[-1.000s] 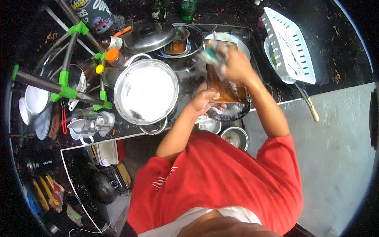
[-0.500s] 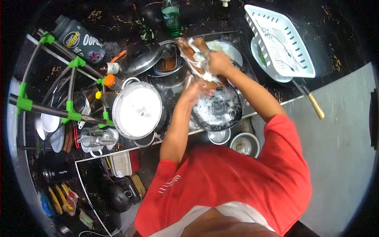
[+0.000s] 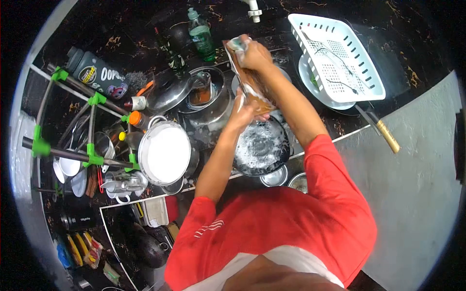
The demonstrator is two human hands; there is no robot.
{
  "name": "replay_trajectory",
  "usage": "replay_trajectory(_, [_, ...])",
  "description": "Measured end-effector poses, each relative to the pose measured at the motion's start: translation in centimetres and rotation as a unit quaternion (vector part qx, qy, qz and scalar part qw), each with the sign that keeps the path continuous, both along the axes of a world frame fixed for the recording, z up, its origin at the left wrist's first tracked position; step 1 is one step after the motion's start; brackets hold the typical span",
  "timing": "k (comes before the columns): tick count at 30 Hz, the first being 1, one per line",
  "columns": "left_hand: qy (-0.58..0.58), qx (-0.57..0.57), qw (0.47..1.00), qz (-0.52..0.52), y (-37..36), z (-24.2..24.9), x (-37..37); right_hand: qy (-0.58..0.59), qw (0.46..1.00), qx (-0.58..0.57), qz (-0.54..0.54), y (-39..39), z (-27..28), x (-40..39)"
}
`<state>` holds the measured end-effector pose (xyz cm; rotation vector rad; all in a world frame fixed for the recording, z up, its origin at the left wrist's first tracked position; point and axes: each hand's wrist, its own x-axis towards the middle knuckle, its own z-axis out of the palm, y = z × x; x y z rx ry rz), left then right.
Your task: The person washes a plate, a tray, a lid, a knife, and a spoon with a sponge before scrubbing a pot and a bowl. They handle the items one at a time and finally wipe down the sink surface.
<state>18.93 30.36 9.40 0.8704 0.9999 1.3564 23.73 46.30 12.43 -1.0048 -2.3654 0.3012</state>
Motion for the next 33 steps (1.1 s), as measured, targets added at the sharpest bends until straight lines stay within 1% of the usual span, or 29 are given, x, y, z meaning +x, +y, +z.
replay_trajectory(2, [-0.028,-0.043,0.995,0.089,0.5,0.0,0.5,0.112,0.99,-0.04,0.07,0.1,-0.2,-0.7])
replay_trajectory(3, [-0.043,-0.032,0.994,0.095,1.1,-0.5,-0.6,0.113,0.981,-0.042,0.152,-0.4,-1.6,0.0])
replay_trajectory(4, [-0.058,-0.017,0.993,0.102,2.6,-1.7,-2.7,0.12,0.967,-0.012,0.224,-0.7,-3.1,0.9])
replay_trajectory(5, [-0.099,-0.007,0.992,0.078,4.6,-5.2,-5.4,0.041,0.978,-0.059,0.197,-1.9,-2.3,2.4])
replay_trajectory(6, [-0.115,-0.025,0.98,0.161,4.0,-4.4,-5.6,-0.04,0.979,-0.106,0.168,-2.8,-1.3,3.9])
replay_trajectory(7, [-0.082,0.017,0.983,0.166,2.9,-2.4,-5.9,-0.042,0.979,-0.105,0.17,-2.5,-1.4,5.0])
replay_trajectory(8, [-0.047,0.058,0.983,0.17,2.1,-0.6,-6.0,-0.011,0.988,-0.073,0.133,-2.0,-1.6,6.0])
replay_trajectory(9, [-0.077,0.062,0.976,0.196,2.0,-0.3,-6.0,0.02,0.994,-0.043,0.096,-2.2,-1.8,6.4])
replay_trajectory(10, [-0.079,0.057,0.976,0.197,1.9,-0.4,-6.2,0.115,0.992,0.014,0.043,-2.4,-2.2,6.1])
replay_trajectory(11, [-0.114,0.008,0.979,0.167,2.2,-0.4,-6.7,0.213,0.975,-0.058,0.017,-2.4,-2.5,5.4])
replay_trajectory(12, [-0.147,-0.041,0.979,0.135,2.3,-0.5,-6.8,0.31,0.942,-0.129,-0.01,-2.7,-1.9,4.6])
replay_trajectory(13, [-0.165,-0.074,0.975,0.132,1.9,-0.6,-6.4,0.432,0.844,-0.299,0.109,-1.2,-2.6,3.6])
replay_trajectory(14, [-0.163,-0.072,0.975,0.131,1.4,-0.7,-6.1,0.523,0.75,-0.355,0.196,-0.3,-3.6,2.7])
replay_trajectory(16, [-0.186,-0.127,0.974,0.007,-0.1,-0.6,-5.2,0.6,0.6,-0.489,0.202,0.2,-3.2,2.0])
replay_trajectory(17, [-0.179,-0.125,0.976,-0.004,0.0,-1.7,-4.6,0.586,0.577,-0.526,0.215,0.3,-3.2,2.6])
replay_trajectory(18, [-0.18,-0.127,0.975,-0.004,0.0,-1.9,-4.1,0.586,0.577,-0.527,0.213,-0.2,-3.0,2.7])
replay_trajectory(20, [-0.173,-0.138,0.975,0.001,0.1,-2.4,-3.3,0.538,0.651,-0.515,0.146,-1.4,-2.8,3.1])
replay_trajectory(21, [-0.15,-0.123,0.981,0.025,0.2,-2.7,-3.2,0.584,0.508,-0.578,0.257,0.0,-5.0,2.1])
replay_trajectory(22, [-0.15,-0.125,0.98,0.027,0.0,-2.8,-3.3,0.583,0.507,-0.581,0.257,-2.2,-3.4,2.7])
replay_trajectory(24, [-0.039,-0.104,0.987,0.118,-0.3,-2.5,-3.5,0.539,0.536,-0.607,0.231,-6.5,-0.6,4.9])
replay_trajectory(25, [-0.01,-0.089,0.989,0.116,-1.0,-0.9,-3.4,0.462,0.633,-0.586,0.206,-5.2,-1.9,4.9])
replay_trajectory(26, [-0.01,-0.092,0.989,0.118,-1.1,-1.1,-3.6,0.462,0.631,-0.589,0.205,-4.1,-3.1,5.5])
replay_trajectory(27, [0.047,-0.005,0.991,0.125,-0.9,-1.3,-3.8,0.452,0.651,-0.577,0.196,-4.3,-2.2,6.1])
replay_trajectory(28, [0.104,0.084,0.983,0.129,-1.0,-0.7,-3.7,0.443,0.672,-0.563,0.186,-4.3,-1.7,6.7])
replay_trajectory(29, [0.175,0.064,0.976,0.109,-1.2,0.4,-4.4,0.413,0.7,-0.558,0.168,-3.3,-2.3,7.1])
replay_trajectory(30, [0.047,-0.014,0.988,0.144,-0.6,1.0,-4.3,0.413,0.7,-0.558,0.166,-3.5,-2.1,7.2])
replay_trajectory(31, [-0.09,0.01,0.992,0.093,0.7,1.0,-5.2,0.411,0.693,-0.564,0.181,-4.0,-1.5,7.2])
replay_trajectory(32, [-0.223,0.035,0.973,0.04,1.7,0.9,-6.0,0.41,0.686,-0.569,0.196,-4.1,-1.1,7.2])
replay_trajectory(33, [-0.223,0.037,0.973,0.038,1.7,0.8,-5.6,0.335,0.78,-0.505,0.156,-2.7,-2.0,7.0])
